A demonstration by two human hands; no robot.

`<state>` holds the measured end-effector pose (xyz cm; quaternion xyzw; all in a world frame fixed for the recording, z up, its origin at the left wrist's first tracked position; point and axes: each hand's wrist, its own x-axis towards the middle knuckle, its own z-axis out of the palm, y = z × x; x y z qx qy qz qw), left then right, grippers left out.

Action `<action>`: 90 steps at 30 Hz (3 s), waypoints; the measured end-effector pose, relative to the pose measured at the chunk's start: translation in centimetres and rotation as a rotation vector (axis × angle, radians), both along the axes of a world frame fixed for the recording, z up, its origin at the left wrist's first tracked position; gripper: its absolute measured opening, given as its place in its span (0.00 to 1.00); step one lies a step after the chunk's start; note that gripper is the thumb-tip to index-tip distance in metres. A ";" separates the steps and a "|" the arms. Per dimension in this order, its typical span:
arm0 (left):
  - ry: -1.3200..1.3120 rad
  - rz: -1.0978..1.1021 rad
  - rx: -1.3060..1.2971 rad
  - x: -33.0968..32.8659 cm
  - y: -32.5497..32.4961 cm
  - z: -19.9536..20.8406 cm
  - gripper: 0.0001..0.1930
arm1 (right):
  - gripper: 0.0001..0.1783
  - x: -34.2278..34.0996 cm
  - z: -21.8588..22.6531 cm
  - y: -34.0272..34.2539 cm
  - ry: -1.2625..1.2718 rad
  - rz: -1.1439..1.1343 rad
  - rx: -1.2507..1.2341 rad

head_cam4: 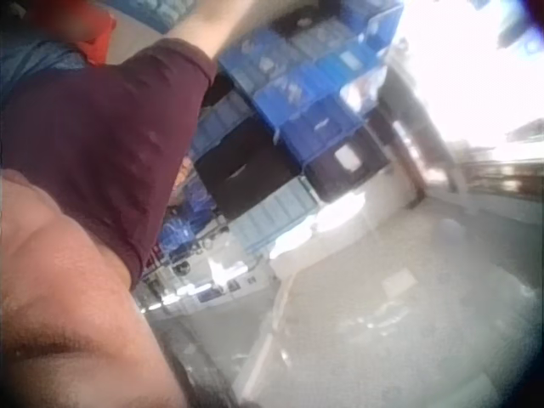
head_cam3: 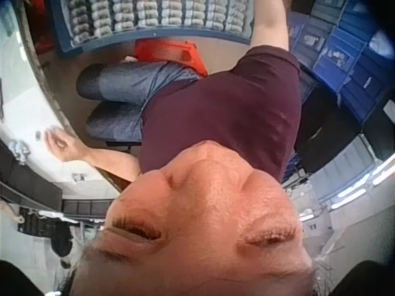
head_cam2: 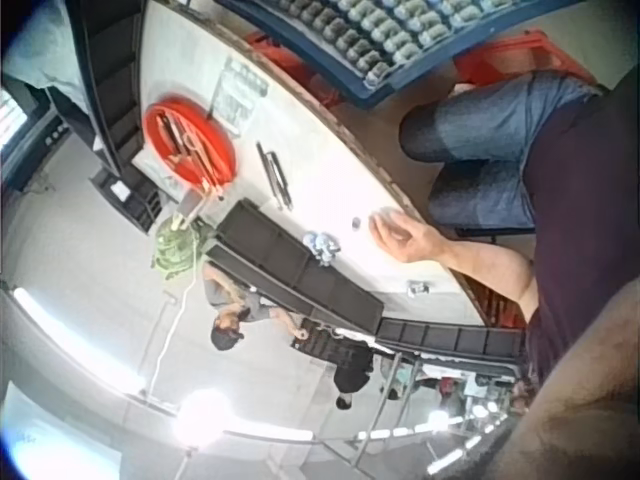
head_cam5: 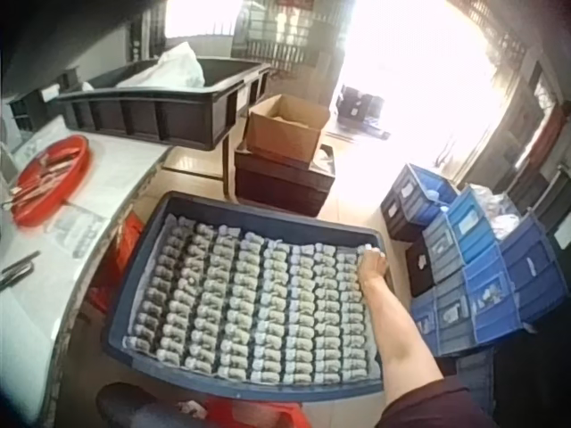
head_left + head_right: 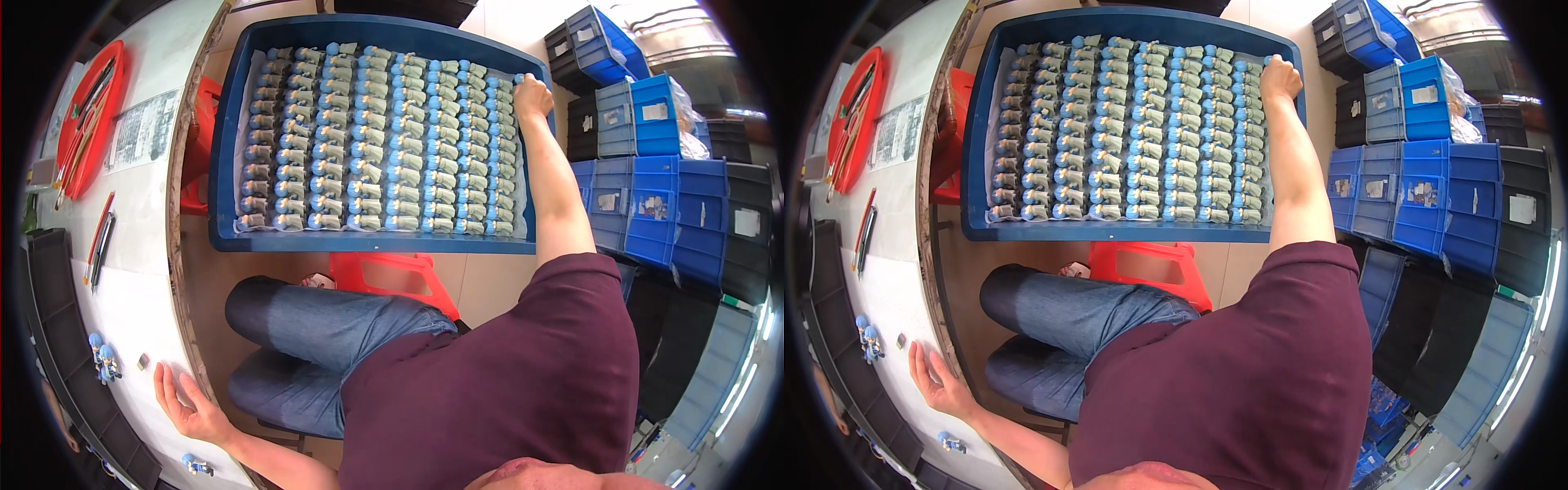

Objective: The person assembles small blue and white figurines by hand, picking them from a tray and attaching parts. They place the completed figures into a gray bin and occasionally use a small tool to adjust details.

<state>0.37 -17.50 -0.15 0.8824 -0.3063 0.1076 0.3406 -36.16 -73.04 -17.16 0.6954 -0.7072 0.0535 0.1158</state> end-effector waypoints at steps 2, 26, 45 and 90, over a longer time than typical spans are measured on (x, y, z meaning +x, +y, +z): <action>-0.002 -0.009 0.000 0.0 0.0 0.0 0.11 | 0.11 0.1 -0.3 -0.3 -0.001 -0.005 0.011; -0.032 -0.025 0.029 0.2 0.1 -0.2 0.11 | 0.14 1.6 0.0 -0.8 -0.144 -0.026 0.229; -0.033 -0.026 0.032 0.1 -0.2 0.0 0.11 | 0.13 -1.6 -0.8 -0.3 0.089 0.165 0.233; -0.190 -0.062 -0.112 1.2 1.2 0.6 0.09 | 0.15 13.2 5.9 17.0 -1.197 0.828 0.191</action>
